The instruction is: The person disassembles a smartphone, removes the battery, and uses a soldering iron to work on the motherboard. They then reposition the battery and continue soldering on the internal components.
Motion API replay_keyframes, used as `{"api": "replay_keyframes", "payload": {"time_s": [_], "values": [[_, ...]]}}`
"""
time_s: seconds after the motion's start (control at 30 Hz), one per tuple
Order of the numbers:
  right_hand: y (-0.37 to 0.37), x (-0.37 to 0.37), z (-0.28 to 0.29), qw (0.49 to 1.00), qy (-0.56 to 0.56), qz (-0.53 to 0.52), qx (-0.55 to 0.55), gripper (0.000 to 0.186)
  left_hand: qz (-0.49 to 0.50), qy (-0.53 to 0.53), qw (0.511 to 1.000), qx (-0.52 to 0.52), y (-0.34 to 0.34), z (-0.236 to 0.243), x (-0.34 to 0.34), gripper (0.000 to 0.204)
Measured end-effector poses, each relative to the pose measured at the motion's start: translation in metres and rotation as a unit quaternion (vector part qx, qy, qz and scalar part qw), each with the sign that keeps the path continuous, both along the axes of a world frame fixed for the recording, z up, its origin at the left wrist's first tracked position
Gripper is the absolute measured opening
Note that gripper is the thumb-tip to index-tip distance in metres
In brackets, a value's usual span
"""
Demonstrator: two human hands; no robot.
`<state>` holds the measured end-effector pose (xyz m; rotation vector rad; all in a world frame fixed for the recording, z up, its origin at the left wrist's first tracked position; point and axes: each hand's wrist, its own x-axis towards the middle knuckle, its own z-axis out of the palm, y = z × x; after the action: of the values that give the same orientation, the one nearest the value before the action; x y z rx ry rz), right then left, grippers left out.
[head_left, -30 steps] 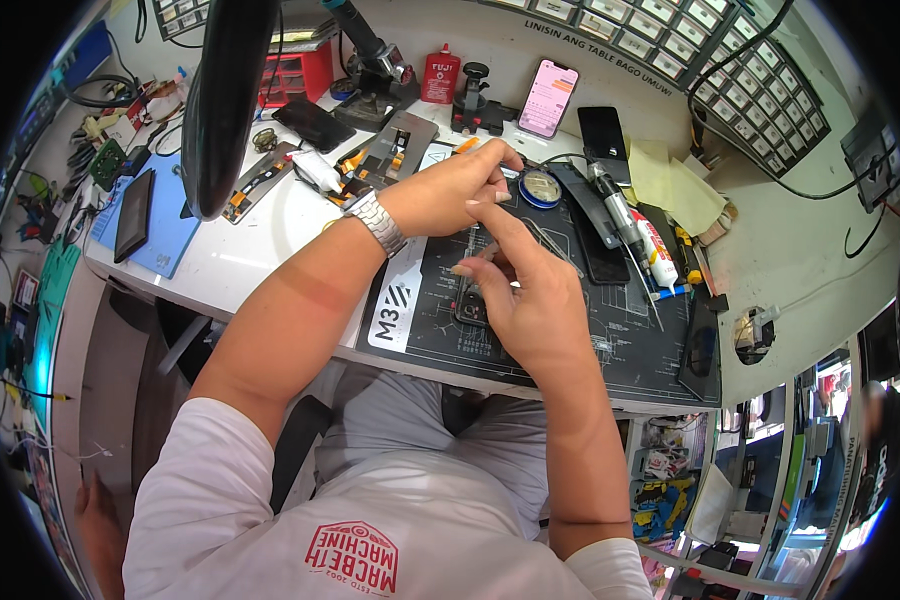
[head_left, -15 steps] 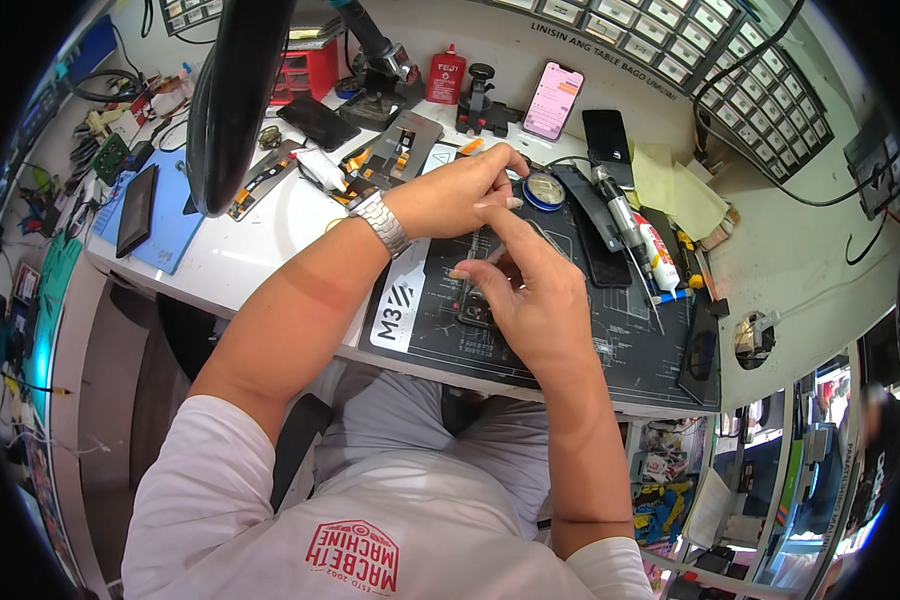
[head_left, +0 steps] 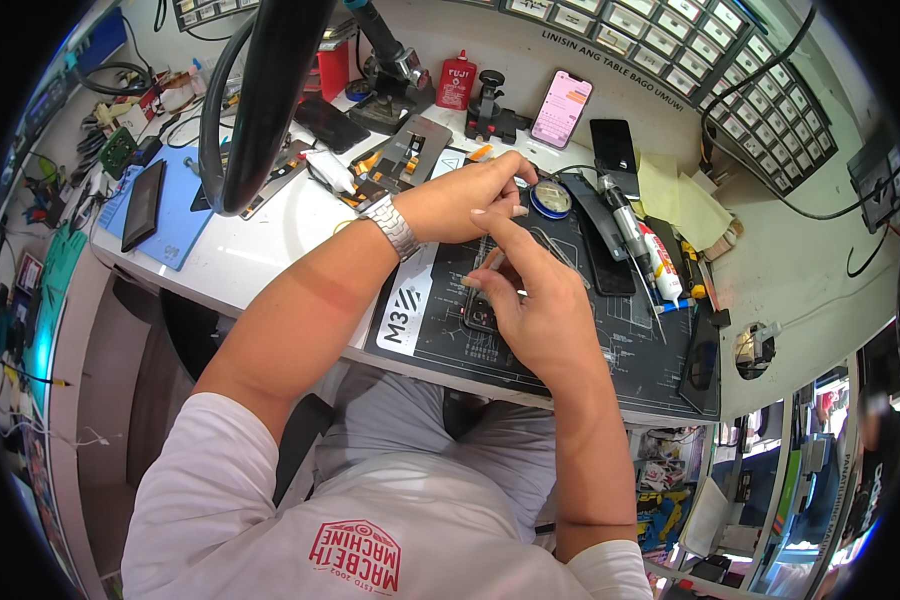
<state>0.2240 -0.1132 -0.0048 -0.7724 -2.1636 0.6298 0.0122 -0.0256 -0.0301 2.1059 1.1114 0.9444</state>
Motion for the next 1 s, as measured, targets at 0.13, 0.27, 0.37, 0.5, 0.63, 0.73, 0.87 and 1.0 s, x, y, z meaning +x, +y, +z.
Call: {"api": "replay_keyframes", "payload": {"time_s": [0.13, 0.27, 0.37, 0.5, 0.63, 0.73, 0.87, 1.0], "values": [[0.01, 0.003, 0.002, 0.998, -0.015, -0.03, -0.044, 0.066, 0.003, 0.015, 1.0, 0.012, 0.001, -0.001, -0.004, 0.036], [0.054, 0.019, 0.01, 0.98, 0.172, -0.083, -0.057, 0.064, -0.026, -0.025, 0.999, -0.036, -0.002, 0.008, 0.002, 0.04], [0.079, 0.025, 0.011, 0.97, 0.222, -0.081, -0.064, 0.063, -0.045, -0.016, 0.997, -0.067, -0.005, 0.014, 0.0, 0.043], [0.082, 0.024, -0.004, 0.965, 0.232, -0.083, -0.092, 0.063, -0.053, -0.017, 0.995, -0.082, -0.005, 0.014, 0.004, 0.043], [0.077, 0.018, -0.007, 0.963, 0.248, -0.064, -0.087, 0.063, -0.046, -0.018, 0.997, -0.058, -0.005, 0.013, 0.004, 0.043], [0.076, 0.017, -0.007, 0.961, 0.253, -0.068, -0.083, 0.063, -0.041, -0.014, 0.997, -0.062, -0.006, 0.013, 0.005, 0.043], [0.076, 0.019, -0.006, 0.96, 0.257, -0.065, -0.088, 0.061, -0.046, -0.022, 0.997, -0.057, -0.004, 0.012, 0.007, 0.041], [0.076, 0.019, -0.008, 0.956, 0.27, -0.061, -0.097, 0.061, -0.051, -0.036, 0.997, -0.047, -0.004, 0.011, 0.005, 0.042]]}}
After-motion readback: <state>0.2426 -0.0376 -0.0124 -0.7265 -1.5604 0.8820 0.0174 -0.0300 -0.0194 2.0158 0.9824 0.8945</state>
